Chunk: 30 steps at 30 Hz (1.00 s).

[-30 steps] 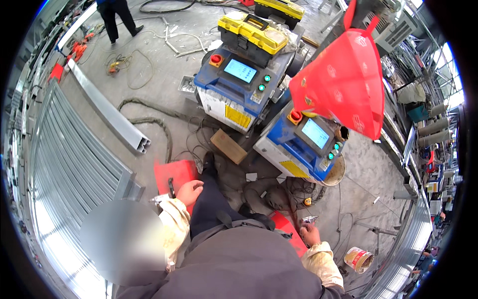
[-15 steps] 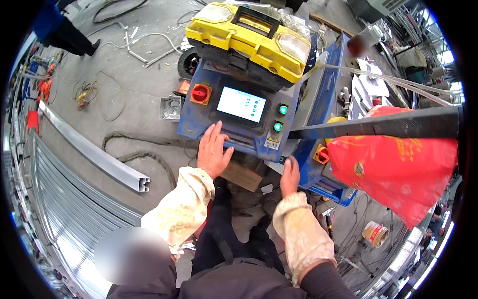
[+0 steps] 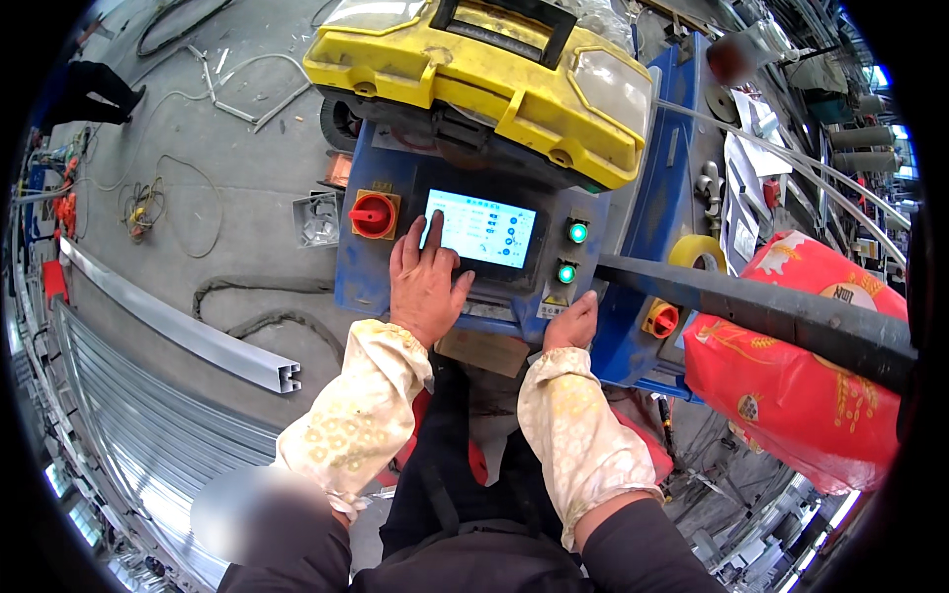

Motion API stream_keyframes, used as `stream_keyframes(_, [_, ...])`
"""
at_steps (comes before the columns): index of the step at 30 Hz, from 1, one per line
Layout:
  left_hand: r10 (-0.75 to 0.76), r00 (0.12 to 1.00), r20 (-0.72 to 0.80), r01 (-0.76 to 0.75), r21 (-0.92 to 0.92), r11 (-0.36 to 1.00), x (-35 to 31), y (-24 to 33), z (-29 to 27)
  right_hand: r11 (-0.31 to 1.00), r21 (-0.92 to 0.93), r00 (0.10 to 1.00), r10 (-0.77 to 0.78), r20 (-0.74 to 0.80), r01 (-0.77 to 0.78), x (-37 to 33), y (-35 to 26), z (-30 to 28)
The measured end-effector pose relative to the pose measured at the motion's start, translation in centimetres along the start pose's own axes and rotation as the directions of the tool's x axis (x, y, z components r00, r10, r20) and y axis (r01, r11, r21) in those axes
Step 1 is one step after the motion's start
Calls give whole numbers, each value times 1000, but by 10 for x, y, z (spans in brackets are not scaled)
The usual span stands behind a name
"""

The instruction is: The person kneels and opens a red welding wire feeder, removes an empty copper wire spool, and installs a new spool. They then close the feeder, interact with the touchscreen, and attach a ground clamp to a metal frame.

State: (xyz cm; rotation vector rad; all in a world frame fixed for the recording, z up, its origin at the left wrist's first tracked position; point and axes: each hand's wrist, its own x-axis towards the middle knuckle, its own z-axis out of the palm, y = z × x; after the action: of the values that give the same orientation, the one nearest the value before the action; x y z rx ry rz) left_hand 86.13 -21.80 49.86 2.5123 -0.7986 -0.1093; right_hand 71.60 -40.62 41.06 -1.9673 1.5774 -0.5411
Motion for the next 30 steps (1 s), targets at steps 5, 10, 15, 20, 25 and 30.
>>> stream_keyframes(5, [155, 983, 96, -146, -92, 985, -4, 6, 6, 997, -73, 1000, -16, -27, 14, -1, -1, 1])
stream_keyframes(10, [108, 994, 8, -100, -318, 943, -17, 15, 0, 992, -124, 1000, 12, -3, -12, 0, 3, 2])
stream_keyframes(15, [1, 996, -84, -24, -270, 962, -23, 7, 3, 991, -134, 1000, -1, 4, 1, 0, 8, 3])
stream_keyframes(20, [16, 995, -97, -37, -219, 975, -12, 10, 0, 992, -126, 1000, 6, 25, -3, 1, 8, 3])
stream_keyframes(25, [-4, 992, -127, -18, -169, 986, 5, 11, -1, 993, -117, 1000, -9, 20, 12, 0, 12, 3])
stream_keyframes(30, [59, 996, -64, -70, -184, 981, 9, 27, 1, 990, -137, 999, -17, 41, 23, -1, 3, -1])
